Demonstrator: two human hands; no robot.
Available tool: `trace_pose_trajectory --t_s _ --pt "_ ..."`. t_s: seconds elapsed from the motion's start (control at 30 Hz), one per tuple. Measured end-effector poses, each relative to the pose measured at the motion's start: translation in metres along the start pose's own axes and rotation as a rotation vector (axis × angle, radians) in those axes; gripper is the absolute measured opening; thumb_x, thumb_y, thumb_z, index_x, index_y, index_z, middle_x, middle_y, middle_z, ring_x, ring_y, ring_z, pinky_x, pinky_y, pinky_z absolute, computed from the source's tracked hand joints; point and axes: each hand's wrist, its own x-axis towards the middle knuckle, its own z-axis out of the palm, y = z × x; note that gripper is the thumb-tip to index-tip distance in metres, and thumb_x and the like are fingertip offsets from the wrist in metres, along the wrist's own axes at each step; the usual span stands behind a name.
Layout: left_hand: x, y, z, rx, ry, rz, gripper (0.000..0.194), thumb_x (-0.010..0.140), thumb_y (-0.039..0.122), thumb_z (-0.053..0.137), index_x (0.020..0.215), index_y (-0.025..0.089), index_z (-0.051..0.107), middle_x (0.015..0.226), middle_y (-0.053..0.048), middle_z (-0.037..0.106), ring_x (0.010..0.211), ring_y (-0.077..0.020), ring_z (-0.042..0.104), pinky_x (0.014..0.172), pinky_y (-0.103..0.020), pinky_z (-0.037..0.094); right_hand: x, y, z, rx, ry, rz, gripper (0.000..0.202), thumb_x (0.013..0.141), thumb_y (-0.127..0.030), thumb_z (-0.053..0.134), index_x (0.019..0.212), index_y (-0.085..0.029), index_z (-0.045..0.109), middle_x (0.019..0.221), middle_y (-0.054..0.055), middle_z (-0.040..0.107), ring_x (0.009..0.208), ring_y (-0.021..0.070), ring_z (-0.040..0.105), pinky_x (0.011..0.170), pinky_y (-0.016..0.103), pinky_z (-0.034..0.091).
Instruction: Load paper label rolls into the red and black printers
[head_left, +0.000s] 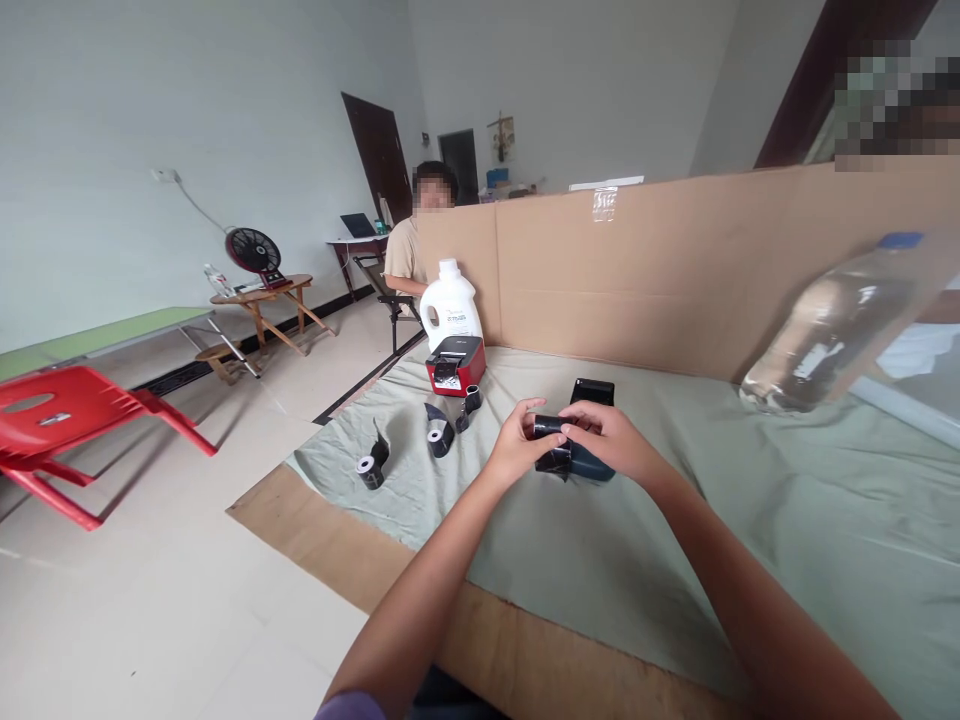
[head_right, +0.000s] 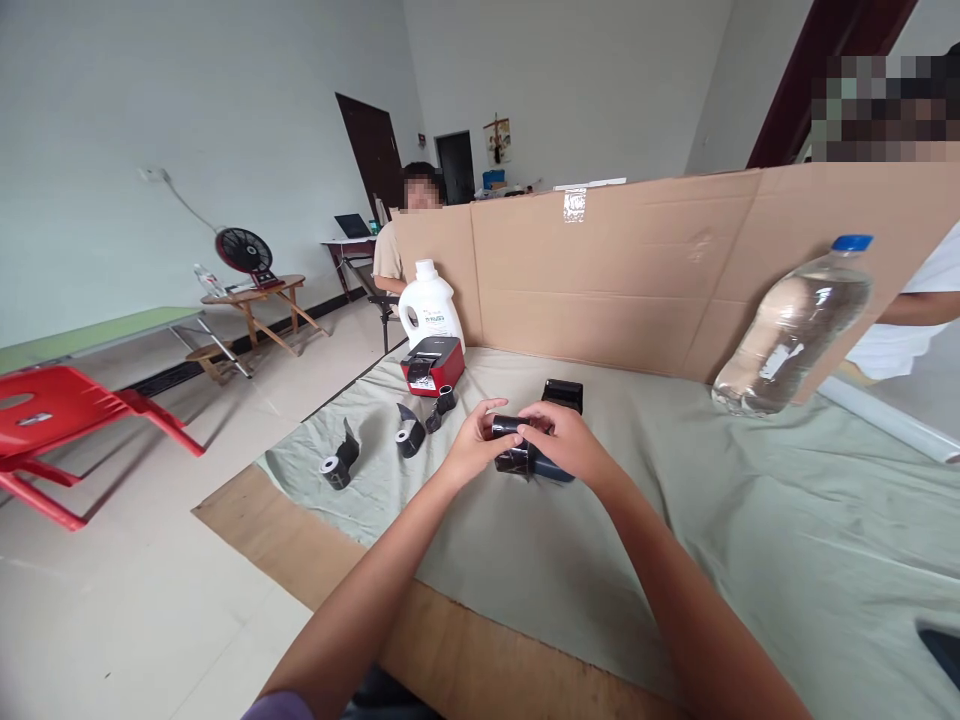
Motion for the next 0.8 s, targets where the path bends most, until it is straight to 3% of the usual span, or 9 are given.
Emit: trace_pose_trajectory --t_s 0.17,0.3,0.5,0.6,0.8 --pt "-0.006 -0.019 -0.001 -0.019 0.053 -0.024 0.085 0.062 0.042 0.089 0.132 0.018 0.046 0.071 0.004 0.063 0.064 -0.0120 0.059 0.067 -0.026 0.046 0.006 0.017 -0.002 0.109 0.050 0.050 0.022 0.084 -0.038 0.062 0.098 -0.022 0.070 0.092 0.004 0.072 0.078 0.0202 0.065 0.076 0.035 0.050" --pt "-0.010 -0.030 0.005 0.030 0.045 -0.028 0.081 0.065 0.048 0.085 0.131 0.018 0.049 0.068 0.003 0.063 0.059 -0.0122 0.055 0.065 -0.028 0.044 0.010 0.027 -0.007 0.183 0.140 0.145 0.027 0.081 -0.044 0.064 0.093 -0.021 0.068 0.072 0.001 0.067 0.061 0.0167 0.058 0.063 0.032 0.048" --pt "-0.013 -0.029 0.008 0.125 0.127 0.083 0.063 0.078 0.053 0.075 0.128 0.021 0.056 0.079 0.000 0.064 0.076 -0.0154 0.059 0.073 -0.028 0.044 0.003 0.024 -0.007 0.251 0.031 0.226 0.030 0.077 -0.047 0.067 0.083 -0.019 0.068 0.063 0.000 0.064 0.052 0.0131 0.052 0.051 0.028 0.042" --pt "-0.015 -0.025 0.006 0.157 0.109 0.058 0.054 0.082 0.059 0.068 0.119 0.020 0.063 0.072 0.000 0.060 0.070 -0.0157 0.056 0.069 -0.029 0.043 0.000 0.020 0.000 0.240 -0.022 0.205 0.027 0.078 -0.045 0.067 0.084 -0.018 0.068 0.065 0.000 0.065 0.053 0.0132 0.054 0.052 0.027 0.043" --pt "-0.014 -0.017 0.002 0.127 0.058 0.046 0.049 0.076 0.063 0.070 0.093 0.017 0.063 0.070 0.002 0.057 0.064 -0.0130 0.051 0.063 -0.026 0.039 -0.001 0.011 0.006 0.130 -0.046 0.170 0.022 0.082 -0.042 0.063 0.087 -0.020 0.067 0.064 -0.001 0.062 0.061 0.0165 0.060 0.059 0.029 0.046"
